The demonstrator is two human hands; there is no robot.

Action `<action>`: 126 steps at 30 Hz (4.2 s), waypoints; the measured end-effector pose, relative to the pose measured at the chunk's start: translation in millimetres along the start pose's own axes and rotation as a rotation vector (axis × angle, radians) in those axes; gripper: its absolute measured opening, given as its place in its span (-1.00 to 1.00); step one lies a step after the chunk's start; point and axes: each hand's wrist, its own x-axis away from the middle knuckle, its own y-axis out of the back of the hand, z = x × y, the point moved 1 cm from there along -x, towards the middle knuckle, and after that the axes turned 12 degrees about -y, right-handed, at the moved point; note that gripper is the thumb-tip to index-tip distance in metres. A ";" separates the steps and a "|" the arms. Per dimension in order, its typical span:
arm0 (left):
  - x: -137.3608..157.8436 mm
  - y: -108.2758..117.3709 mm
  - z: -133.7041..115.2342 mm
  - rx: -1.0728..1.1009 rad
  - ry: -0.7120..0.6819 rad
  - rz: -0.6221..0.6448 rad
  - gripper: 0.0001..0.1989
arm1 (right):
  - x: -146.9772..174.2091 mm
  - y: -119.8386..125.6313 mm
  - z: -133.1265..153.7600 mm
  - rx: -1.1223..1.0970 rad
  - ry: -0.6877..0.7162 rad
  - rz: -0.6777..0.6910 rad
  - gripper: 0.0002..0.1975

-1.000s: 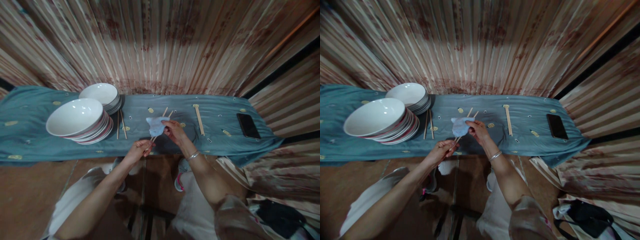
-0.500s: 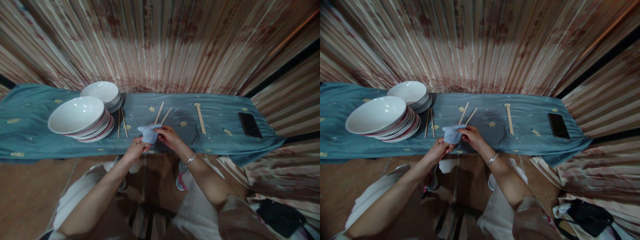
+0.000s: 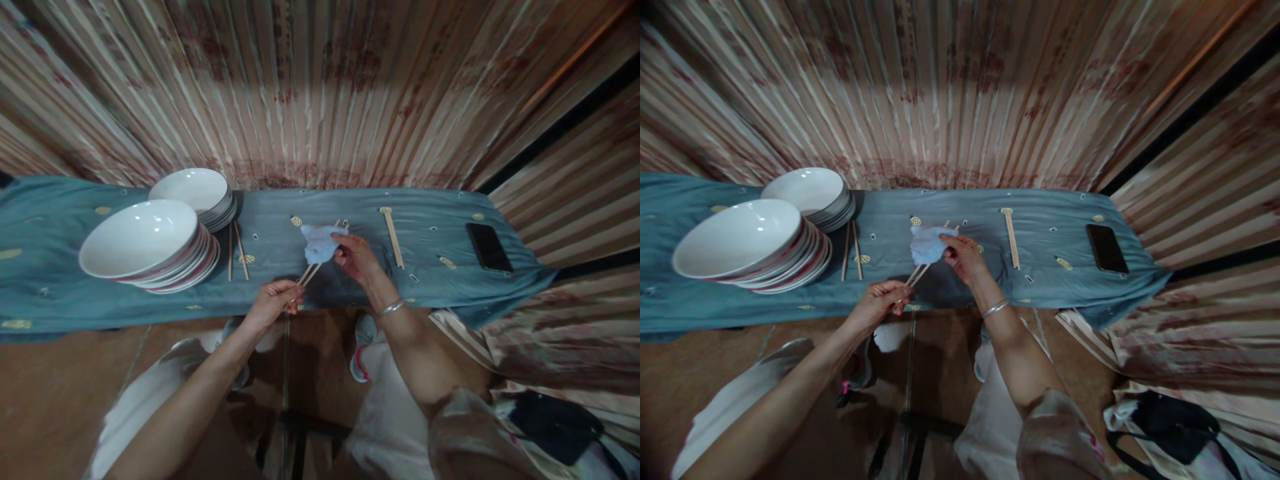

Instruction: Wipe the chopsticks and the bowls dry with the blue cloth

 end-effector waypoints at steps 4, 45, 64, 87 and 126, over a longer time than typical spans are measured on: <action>0.9 0.0 0.7 -0.014 0.003 0.006 -0.67 | -1.1 5.4 4.5 -0.027 0.020 -0.013 -0.68; -14.5 25.6 -28.7 0.007 -0.225 -0.264 -0.58 | 12.9 -8.1 -30.7 0.407 -0.216 0.272 -0.62; -25.1 18.1 -22.0 0.210 -0.063 -0.181 -0.65 | 11.0 -13.8 -56.9 0.719 -0.380 0.597 -0.65; -37.3 25.4 -23.8 0.216 -0.080 -0.230 -0.77 | 16.7 -16.1 -61.3 0.688 -0.467 0.566 -0.59; -42.5 28.3 -31.8 0.100 -0.164 -0.334 -0.73 | 25.6 -12.5 -56.8 0.776 -0.487 0.607 -0.59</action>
